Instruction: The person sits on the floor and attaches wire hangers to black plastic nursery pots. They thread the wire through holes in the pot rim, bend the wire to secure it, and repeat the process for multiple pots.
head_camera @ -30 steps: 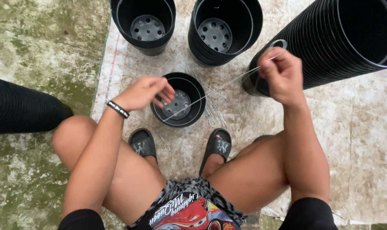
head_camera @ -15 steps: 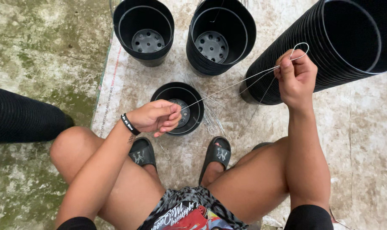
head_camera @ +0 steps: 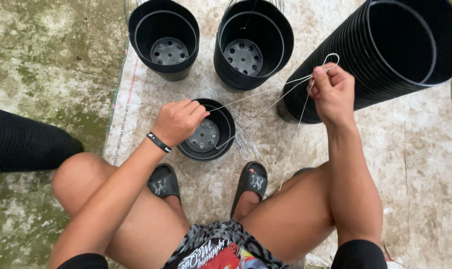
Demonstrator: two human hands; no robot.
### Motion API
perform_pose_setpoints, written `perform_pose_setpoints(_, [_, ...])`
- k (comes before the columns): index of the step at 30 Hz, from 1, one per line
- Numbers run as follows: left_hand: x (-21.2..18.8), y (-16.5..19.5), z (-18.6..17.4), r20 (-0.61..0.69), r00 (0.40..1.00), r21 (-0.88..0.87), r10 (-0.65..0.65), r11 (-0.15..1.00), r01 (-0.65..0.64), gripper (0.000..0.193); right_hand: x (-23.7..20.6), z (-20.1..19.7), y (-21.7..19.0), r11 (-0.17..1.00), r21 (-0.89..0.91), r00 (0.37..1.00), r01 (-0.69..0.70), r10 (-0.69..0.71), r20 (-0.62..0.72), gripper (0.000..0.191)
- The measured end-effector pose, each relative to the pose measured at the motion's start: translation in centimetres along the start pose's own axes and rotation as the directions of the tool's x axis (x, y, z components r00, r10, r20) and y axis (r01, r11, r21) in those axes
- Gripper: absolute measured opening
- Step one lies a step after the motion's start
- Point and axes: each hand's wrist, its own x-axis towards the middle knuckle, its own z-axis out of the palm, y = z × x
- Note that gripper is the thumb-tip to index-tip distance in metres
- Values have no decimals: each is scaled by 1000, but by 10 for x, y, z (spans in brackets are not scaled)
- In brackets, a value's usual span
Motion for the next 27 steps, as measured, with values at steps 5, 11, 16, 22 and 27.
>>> perform_pose_setpoints(5, [2,-12,-1,191,970,-224,-152,955,193,29,3,4,-4,967,-195,978,162,-131,163,9])
perform_pose_setpoints(11, [16,-5,-6,171,964,-652,-203,710,265,27,-2,42,0,978,-179,908,106,-22,418,10])
perform_pose_setpoints(16, [29,31,25,304,887,-921,-348,130,367,27,-10,109,15,983,-162,799,-87,166,578,12])
perform_pose_setpoints(22, [25,11,40,338,766,-930,-547,-71,360,14,-10,122,22,914,-405,845,4,213,490,20])
perform_pose_setpoints(27, [21,-26,36,289,629,-952,-722,-145,271,12,-13,91,25,880,-470,548,-72,428,718,30])
